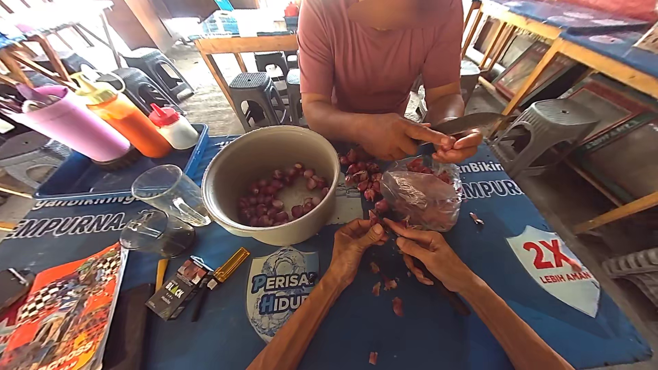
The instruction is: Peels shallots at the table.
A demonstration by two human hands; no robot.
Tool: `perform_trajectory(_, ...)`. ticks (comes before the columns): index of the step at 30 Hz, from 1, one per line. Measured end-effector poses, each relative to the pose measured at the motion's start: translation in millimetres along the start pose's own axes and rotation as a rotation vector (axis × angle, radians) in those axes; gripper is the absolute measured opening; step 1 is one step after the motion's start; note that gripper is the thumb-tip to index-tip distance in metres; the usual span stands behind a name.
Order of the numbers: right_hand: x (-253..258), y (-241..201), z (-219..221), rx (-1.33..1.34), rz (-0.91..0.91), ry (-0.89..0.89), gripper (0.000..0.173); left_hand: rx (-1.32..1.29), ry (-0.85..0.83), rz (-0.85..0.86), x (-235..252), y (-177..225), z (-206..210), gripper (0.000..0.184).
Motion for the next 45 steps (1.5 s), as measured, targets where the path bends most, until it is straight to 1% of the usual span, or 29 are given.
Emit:
perform_trajectory(2, 1, 0, -1, 0.020, 0.010, 0.012, 0.043, 0.023, -0.001, 0.001, 0, 0, 0, 0.006)
perform_trajectory(7, -1, 0, -1, 0.198, 0.142, -0.003, 0.046, 0.083, -0.026, -0.007, 2, 3, 1, 0.012)
perform_trajectory(10, 1, 2, -4, 0.266, 0.176, 0.021, 0.046, 0.081, -0.052, -0.011, 1, 5, 1, 0.017)
perform_trajectory(14, 2, 3, -10, 0.284, 0.165, 0.030, 0.047, 0.090, -0.103, -0.016, 0, 6, 3, 0.024)
perform_trajectory(19, 1, -1, -8, 0.230, 0.114, -0.050, 0.051, 0.129, -0.109, -0.001, 2, 8, 2, 0.035)
perform_trajectory(21, 0, -2, -5, 0.197, 0.097, -0.097, 0.054, 0.144, -0.103, 0.012, 3, 8, 1, 0.033)
perform_trajectory(24, 1, -1, 0, 0.141, 0.091, -0.131, 0.056, 0.197, -0.116, 0.046, 3, 6, 0, 0.023)
perform_trajectory(26, 1, 1, 0, 0.101, 0.085, -0.095, 0.053, 0.268, -0.119, 0.072, 0, 6, 3, 0.021)
perform_trajectory(29, 2, 2, -3, 0.083, 0.099, 0.010, 0.046, 0.321, -0.126, 0.102, -2, 8, 6, 0.021)
perform_trajectory(33, 1, 4, -6, 0.196, 0.205, 0.073, 0.045, 0.298, -0.140, 0.087, 0, 7, 4, 0.025)
perform_trajectory(36, 2, 4, -8, 0.229, 0.172, 0.041, 0.047, 0.280, -0.119, 0.053, 0, 8, 3, 0.027)
perform_trajectory(39, 1, -2, -3, 0.136, 0.081, -0.047, 0.054, 0.301, -0.064, 0.094, -1, 8, 4, 0.024)
perform_trajectory(41, 1, -2, 1, 0.069, 0.056, -0.079, 0.057, 0.337, -0.045, 0.118, -3, 8, 6, 0.022)
perform_trajectory(43, 2, 0, 3, 0.018, 0.060, -0.083, 0.056, 0.375, -0.041, 0.129, -4, 7, 6, 0.022)
perform_trajectory(45, 3, 3, 2, -0.002, 0.072, -0.047, 0.051, 0.401, -0.054, 0.133, -3, 6, 6, 0.024)
Point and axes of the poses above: each hand's wrist, its own x-axis towards the middle knuckle, its own z-axis out of the palm, y = z × x, the point moved 5 cm from there along x, towards the middle knuckle, and after that the axes turned 10 degrees about -x, right-handed, at the moved point
